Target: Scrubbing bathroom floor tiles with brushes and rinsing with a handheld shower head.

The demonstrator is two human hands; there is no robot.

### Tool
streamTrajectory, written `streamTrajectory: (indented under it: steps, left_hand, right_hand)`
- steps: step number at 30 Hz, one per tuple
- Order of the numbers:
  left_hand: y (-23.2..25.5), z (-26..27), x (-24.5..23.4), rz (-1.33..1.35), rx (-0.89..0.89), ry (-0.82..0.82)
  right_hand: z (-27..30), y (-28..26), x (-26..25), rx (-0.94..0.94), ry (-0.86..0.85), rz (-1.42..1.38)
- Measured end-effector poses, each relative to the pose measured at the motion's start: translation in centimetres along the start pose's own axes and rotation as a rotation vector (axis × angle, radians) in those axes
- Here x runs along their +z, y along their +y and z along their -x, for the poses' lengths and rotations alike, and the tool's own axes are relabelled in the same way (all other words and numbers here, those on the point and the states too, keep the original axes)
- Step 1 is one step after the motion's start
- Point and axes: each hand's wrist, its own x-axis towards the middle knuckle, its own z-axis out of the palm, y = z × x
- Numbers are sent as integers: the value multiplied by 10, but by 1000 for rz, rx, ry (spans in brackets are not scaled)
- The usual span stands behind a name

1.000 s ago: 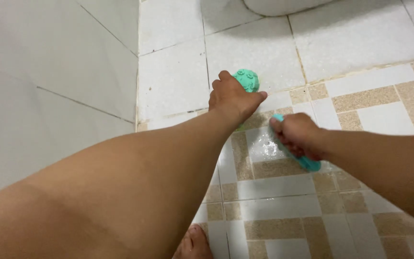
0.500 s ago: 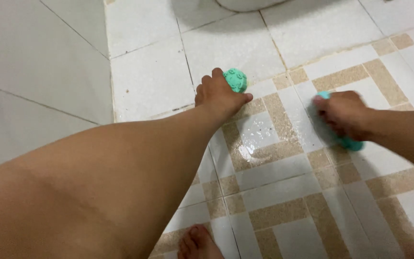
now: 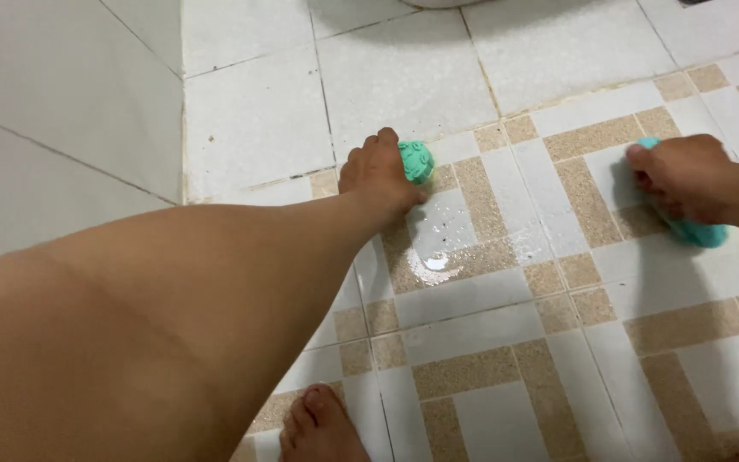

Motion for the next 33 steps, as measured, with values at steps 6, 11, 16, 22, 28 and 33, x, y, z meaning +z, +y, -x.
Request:
streamTrajectory:
  steps: [6, 11, 16, 22, 28, 33]
  left_hand:
    - [-3, -1, 6, -156, 87, -34]
    - [-16, -3, 14, -248, 154, -47]
    - [-24, -1, 10, -307, 182, -40]
    - [-25, 1, 10, -308, 113, -112]
    - [-24, 5, 7, -349, 112, -175]
    - [-27, 7, 4, -313, 158, -199]
  right_hand:
    - [68, -56, 92, -353, -347, 216]
    - [70, -59, 84, -445, -433, 446]
    - [3, -36, 24, -343, -228, 460]
    - [61, -71, 83, -284, -326, 329]
    - [77, -77, 98, -571, -550, 580]
    - [20, -56, 25, -303, -266, 517]
